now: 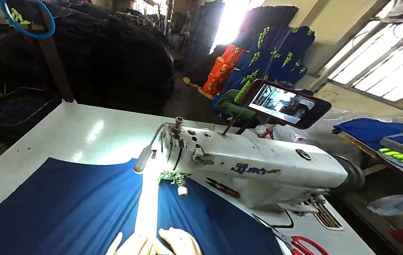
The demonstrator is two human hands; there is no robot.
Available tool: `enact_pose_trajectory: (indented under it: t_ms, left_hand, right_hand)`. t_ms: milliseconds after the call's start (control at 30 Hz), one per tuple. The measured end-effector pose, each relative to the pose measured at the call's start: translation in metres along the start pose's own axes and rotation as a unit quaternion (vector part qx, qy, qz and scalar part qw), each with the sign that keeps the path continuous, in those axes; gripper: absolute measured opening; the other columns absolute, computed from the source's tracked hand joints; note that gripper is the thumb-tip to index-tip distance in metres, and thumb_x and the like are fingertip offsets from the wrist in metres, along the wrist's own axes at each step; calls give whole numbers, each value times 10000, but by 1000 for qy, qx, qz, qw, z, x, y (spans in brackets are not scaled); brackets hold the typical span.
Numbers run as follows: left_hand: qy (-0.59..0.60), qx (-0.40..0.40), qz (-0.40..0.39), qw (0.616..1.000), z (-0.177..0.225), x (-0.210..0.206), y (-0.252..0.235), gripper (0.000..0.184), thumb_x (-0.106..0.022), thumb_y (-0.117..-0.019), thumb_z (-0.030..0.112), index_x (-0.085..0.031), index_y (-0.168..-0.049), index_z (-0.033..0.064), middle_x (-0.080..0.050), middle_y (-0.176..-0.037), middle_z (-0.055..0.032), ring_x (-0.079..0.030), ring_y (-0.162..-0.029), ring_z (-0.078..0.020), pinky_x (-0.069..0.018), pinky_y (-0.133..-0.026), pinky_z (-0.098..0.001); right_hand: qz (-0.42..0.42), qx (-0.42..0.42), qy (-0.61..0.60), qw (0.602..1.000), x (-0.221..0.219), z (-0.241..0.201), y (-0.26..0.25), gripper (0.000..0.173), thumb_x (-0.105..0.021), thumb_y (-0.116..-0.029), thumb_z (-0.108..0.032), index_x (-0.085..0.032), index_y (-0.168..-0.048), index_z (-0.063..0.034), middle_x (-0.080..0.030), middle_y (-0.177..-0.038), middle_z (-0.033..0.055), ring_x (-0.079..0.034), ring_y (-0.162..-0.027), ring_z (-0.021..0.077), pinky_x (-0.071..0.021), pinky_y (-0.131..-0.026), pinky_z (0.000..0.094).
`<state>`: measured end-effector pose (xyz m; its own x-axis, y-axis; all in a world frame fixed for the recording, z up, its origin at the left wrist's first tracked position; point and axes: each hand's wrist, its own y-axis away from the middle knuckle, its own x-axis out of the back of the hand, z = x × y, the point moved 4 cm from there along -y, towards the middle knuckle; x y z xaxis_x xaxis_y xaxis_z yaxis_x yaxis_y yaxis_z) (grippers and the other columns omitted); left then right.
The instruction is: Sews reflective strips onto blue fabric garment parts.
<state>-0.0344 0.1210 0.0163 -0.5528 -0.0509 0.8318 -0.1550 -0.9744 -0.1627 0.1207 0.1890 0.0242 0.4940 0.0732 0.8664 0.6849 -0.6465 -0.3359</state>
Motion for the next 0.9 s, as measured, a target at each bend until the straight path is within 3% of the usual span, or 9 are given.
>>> enact_pose_trajectory:
  t_ms: [200,300,367,500,567,667,800,833,900]
  left_hand:
    - [-11,18,-59,998,-26,8,-47,474,-442,-1068,263,-530,-1490,65,-508,-1548,-126,-422,-1478,-305,-192,-1226,-629]
    - [-45,10,-23,999,-36,8,-64,464,-419,-1068,300,-573,-1465,114,-535,-1534,-70,-459,-1457,-250,-242,-1224,-593]
    - [-59,5,-19,998,-40,5,-74,480,-404,-1065,319,-568,-1472,123,-517,-1552,-53,-445,-1467,-227,-239,-1226,-582]
    - [-52,11,-61,997,-45,7,-80,527,-379,-1070,339,-466,-1548,134,-404,-1631,-35,-346,-1523,-202,-165,-1251,-570]
    - [-72,-6,-38,997,-49,4,-82,528,-371,-1069,358,-483,-1536,139,-432,-1615,-28,-375,-1508,-203,-200,-1243,-565]
    - [-82,-18,-62,995,-55,3,-84,570,-357,-1056,410,-456,-1552,145,-407,-1629,-21,-336,-1526,-195,-174,-1253,-560]
    - [-83,-2,-109,991,-49,8,-81,649,-408,-1040,452,-344,-1609,146,-268,-1694,-42,-219,-1571,-211,-106,-1258,-583]
    - [-75,-2,-91,993,-41,11,-74,628,-459,-1043,424,-379,-1593,132,-293,-1681,-91,-243,-1565,-261,-131,-1244,-616]
    - [-54,-33,14,998,-16,18,-51,407,-613,-1007,244,-650,-1359,43,-593,-1433,-206,-540,-1363,-390,-361,-1131,-645]
  right_hand:
    - [-18,-27,15,999,-5,25,-45,273,-608,-983,-203,-788,-1183,-155,-715,-1287,87,-648,-1229,312,-504,-1051,505]
    - [-35,-33,42,998,-7,35,-61,306,-581,-991,-235,-772,-1224,-181,-689,-1341,59,-624,-1270,289,-503,-1057,486]
    - [-57,-62,45,995,3,24,-61,343,-579,-1000,-240,-735,-1284,-127,-644,-1412,105,-579,-1339,333,-442,-1123,513]
    - [-17,-79,-22,997,19,-2,-12,438,-618,-1002,-270,-653,-1345,0,-606,-1393,268,-580,-1305,437,-439,-1115,553]
    - [-51,-100,24,993,23,15,21,578,-576,-1018,-430,-584,-1432,-26,-536,-1468,282,-513,-1368,462,-381,-1154,593]
    - [-107,-127,113,980,45,70,55,684,-376,-1040,-599,-532,-1505,-123,-462,-1559,230,-408,-1450,478,-269,-1178,688]
    - [-89,-183,173,964,73,86,57,588,-536,-1021,-490,-570,-1477,-120,-420,-1568,283,-330,-1451,576,-177,-1149,780]
    - [-64,-166,163,971,74,71,50,508,-601,-1007,-374,-617,-1423,-83,-476,-1522,291,-381,-1425,570,-209,-1141,778]
    - [-31,-105,110,988,63,32,39,360,-620,-1005,-242,-687,-1330,-103,-620,-1397,225,-540,-1338,475,-354,-1121,701]
